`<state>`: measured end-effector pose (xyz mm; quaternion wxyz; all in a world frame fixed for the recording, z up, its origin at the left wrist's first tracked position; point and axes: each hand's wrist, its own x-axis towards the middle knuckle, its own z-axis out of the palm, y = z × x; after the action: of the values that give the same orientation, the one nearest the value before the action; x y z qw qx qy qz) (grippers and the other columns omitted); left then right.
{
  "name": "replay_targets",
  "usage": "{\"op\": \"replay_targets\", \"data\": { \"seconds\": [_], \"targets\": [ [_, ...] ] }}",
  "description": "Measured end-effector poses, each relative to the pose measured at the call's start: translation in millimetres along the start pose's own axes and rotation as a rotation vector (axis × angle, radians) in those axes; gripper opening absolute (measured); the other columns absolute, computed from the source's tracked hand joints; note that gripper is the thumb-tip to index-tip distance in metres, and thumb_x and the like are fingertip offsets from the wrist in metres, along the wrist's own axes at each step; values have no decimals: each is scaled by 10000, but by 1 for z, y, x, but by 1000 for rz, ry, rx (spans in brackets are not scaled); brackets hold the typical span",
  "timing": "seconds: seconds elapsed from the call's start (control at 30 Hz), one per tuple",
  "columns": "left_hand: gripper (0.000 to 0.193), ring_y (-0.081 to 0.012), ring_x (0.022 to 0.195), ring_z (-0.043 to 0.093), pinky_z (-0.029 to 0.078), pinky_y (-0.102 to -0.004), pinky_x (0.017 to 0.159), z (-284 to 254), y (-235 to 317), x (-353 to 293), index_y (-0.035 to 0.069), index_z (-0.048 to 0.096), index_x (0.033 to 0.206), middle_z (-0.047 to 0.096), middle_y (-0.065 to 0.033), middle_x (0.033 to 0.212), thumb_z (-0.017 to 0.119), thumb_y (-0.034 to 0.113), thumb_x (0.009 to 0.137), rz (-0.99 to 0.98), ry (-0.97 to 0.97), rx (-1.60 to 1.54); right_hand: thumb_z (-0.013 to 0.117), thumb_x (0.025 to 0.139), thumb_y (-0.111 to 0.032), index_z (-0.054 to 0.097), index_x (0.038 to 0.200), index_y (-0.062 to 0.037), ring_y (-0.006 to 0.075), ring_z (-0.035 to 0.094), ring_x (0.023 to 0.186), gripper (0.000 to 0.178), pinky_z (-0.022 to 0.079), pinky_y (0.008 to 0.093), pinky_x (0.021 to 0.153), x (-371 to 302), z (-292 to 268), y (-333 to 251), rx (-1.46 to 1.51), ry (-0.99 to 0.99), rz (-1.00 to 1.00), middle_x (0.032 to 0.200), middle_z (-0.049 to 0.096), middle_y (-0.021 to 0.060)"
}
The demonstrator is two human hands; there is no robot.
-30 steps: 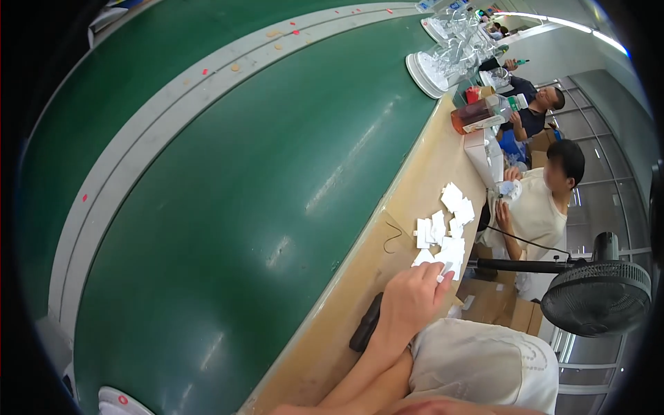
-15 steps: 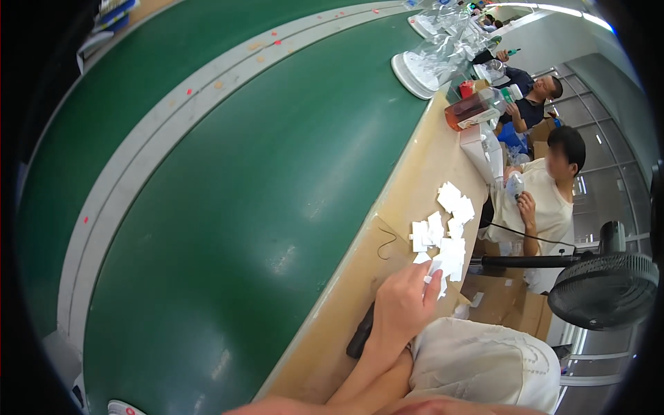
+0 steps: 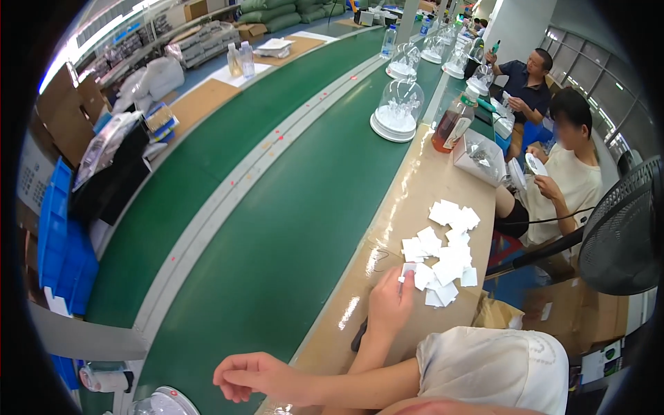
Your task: Assembling components of a light fixture, including the base, battery covers, and labels, on a factory assembly line.
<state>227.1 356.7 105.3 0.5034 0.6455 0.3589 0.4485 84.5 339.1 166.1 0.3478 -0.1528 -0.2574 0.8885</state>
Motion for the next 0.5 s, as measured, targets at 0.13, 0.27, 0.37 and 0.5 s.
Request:
{"op": "replay_targets", "data": {
  "seconds": [0.13, 0.27, 0.37, 0.5],
  "targets": [
    [259, -348, 817, 636, 507, -380, 699, -1, 5, 0, 5, 621, 1134, 648, -197, 972, 544, 178, 957, -49, -10, -78, 470, 1008, -172, 614, 1002, -68, 95, 538, 755, 177, 434, 234, 693, -1, 0, -2, 30, 3, 13, 831, 603, 3],
    [281, -335, 830, 643, 509, -371, 716, 1, 0, -1, 23, 615, 1181, 653, -198, 1005, 543, 178, 958, -98, -43, -77, 467, 1011, -179, 609, 1001, -66, 100, 534, 751, 182, 433, 241, 694, -1, 3, -3, 78, 1, 85, 832, 599, 7],
    [262, -327, 822, 649, 511, -362, 701, 0, 4, 0, 35, 624, 1172, 656, -188, 993, 554, 147, 946, -87, -46, -91, 461, 1015, -179, 604, 999, -62, 103, 532, 749, 185, 433, 246, 693, -1, 0, 0, 114, -11, 104, 829, 595, 10],
    [248, -196, 797, 685, 545, -293, 690, 0, 3, 1, 1, 636, 1162, 679, -151, 956, 543, 104, 957, 21, -68, -5, 494, 969, -196, 602, 991, -79, 79, 538, 709, 161, 425, 225, 641, 2, 1, 3, 132, 29, 94, 804, 621, -15]
  ]
}}
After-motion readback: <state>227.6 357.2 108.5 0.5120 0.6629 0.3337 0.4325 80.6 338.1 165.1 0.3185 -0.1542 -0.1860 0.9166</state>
